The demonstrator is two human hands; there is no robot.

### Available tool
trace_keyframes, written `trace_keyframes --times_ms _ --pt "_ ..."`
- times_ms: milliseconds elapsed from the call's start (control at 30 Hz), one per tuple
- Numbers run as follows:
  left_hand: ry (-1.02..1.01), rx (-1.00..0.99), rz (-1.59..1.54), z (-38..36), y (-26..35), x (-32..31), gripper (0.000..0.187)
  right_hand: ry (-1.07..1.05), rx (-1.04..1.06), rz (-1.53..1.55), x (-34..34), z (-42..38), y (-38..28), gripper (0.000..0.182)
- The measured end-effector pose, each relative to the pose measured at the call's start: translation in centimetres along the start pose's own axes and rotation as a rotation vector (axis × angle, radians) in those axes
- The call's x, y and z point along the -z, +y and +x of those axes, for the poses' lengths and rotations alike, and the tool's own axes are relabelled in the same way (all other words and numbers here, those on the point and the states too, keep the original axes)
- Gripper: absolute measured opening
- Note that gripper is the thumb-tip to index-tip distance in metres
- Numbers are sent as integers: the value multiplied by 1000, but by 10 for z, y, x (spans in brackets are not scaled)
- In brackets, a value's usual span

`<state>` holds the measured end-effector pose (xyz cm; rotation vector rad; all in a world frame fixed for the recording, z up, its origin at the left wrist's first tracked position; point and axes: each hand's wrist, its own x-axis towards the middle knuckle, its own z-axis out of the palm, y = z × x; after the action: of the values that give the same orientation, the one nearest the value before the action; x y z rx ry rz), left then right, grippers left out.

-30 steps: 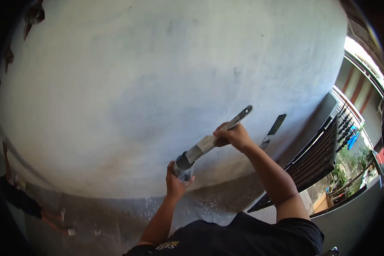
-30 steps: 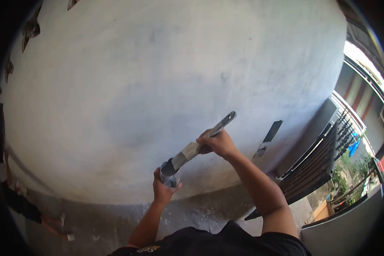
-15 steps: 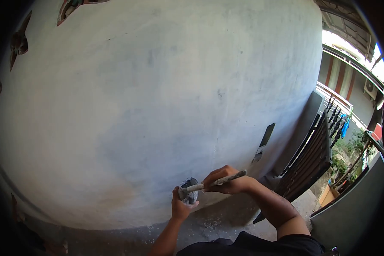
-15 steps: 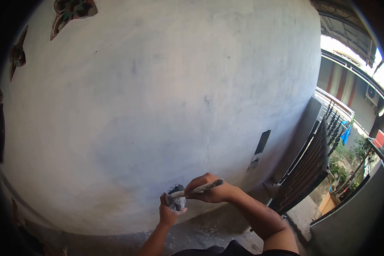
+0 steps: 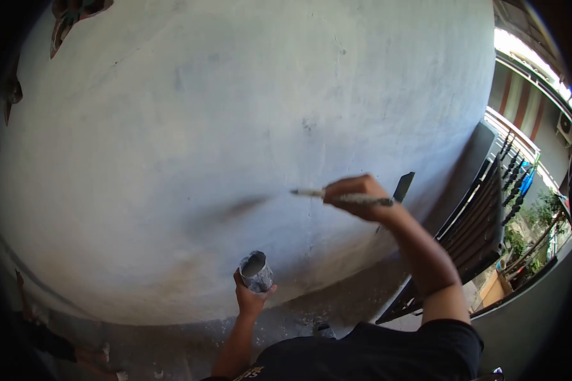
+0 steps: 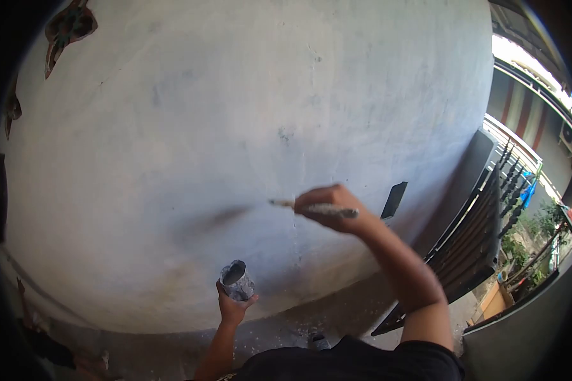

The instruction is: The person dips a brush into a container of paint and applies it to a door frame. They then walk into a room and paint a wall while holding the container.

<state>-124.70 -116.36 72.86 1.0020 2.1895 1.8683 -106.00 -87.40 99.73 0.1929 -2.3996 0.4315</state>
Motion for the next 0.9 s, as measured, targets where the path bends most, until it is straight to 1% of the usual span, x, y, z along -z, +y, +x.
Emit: trace_keyframes --times_ms 33,67,100,167,200,233,267,300,333,367,400,433,467,500,533,567,600,633,667,700,767,833,867,900 --pt "4 12 15 1 -3 -2 106 -10 116 -24 16 14 9 10" --pt "18 -22 -5 4 -8 -5 105 -21 176 -101 31 28 17 10" --pt "33 -56 -27 4 -9 -8 105 -18 270 -236 49 43 25 10" --pt "48 -46 -2 3 -2 -12 105 2 299 -336 89 74 25 9" --pt "60 -48 14 2 1 -16 106 38 153 -207 110 86 15 10" --pt "67 -46 17 2 2 -18 106 98 153 -232 127 100 9 10" --pt "85 -52 26 1 2 -19 105 165 261 -379 143 112 5 12" --pt "104 -59 35 2 3 -21 105 216 256 -430 157 121 -5 11" --pt "110 -58 35 1 7 -22 105 259 336 -495 169 128 -14 12" --pt "116 -50 31 0 14 -22 105 302 414 -560 176 132 -18 13" --pt "120 -41 27 -1 18 -23 104 301 416 -557 175 131 -16 13" --pt "123 -39 27 -2 11 -27 104 332 539 -685 170 127 -12 15" --pt "127 -35 5 -2 -1 -28 104 363 661 -812 163 122 -7 16" --pt "132 -32 -16 -4 -10 -29 104 358 584 -883 142 107 -4 17" --pt "138 -31 -16 -6 -12 -28 104 335 532 -838 115 92 2 16" --pt "134 -13 -22 -8 -13 -27 104 300 423 -784 80 75 24 14" --pt "129 8 -27 -9 -13 -27 105 224 574 -941 50 55 41 10" --pt "132 11 -25 -9 -11 -26 105 133 560 -790 16 30 62 10" --pt "123 37 -20 -11 -7 -25 104 81 553 -813 -17 5 72 13" --pt "112 66 -14 -12 -5 -23 103 61 562 -762 -51 -22 85 12" --pt "110 81 2 -15 -7 -23 103 -30 506 -701 -110 -81 97 13" --pt "110 91 16 -15 -8 -22 102 -96 463 -633 -145 -123 93 12" --pt "105 101 -23 -16 -8 -22 103 -98 458 -630 -158 -137 91 12" --pt "102 108 -65 -17 -10 -22 103 -173 395 -567 -169 -146 87 14"
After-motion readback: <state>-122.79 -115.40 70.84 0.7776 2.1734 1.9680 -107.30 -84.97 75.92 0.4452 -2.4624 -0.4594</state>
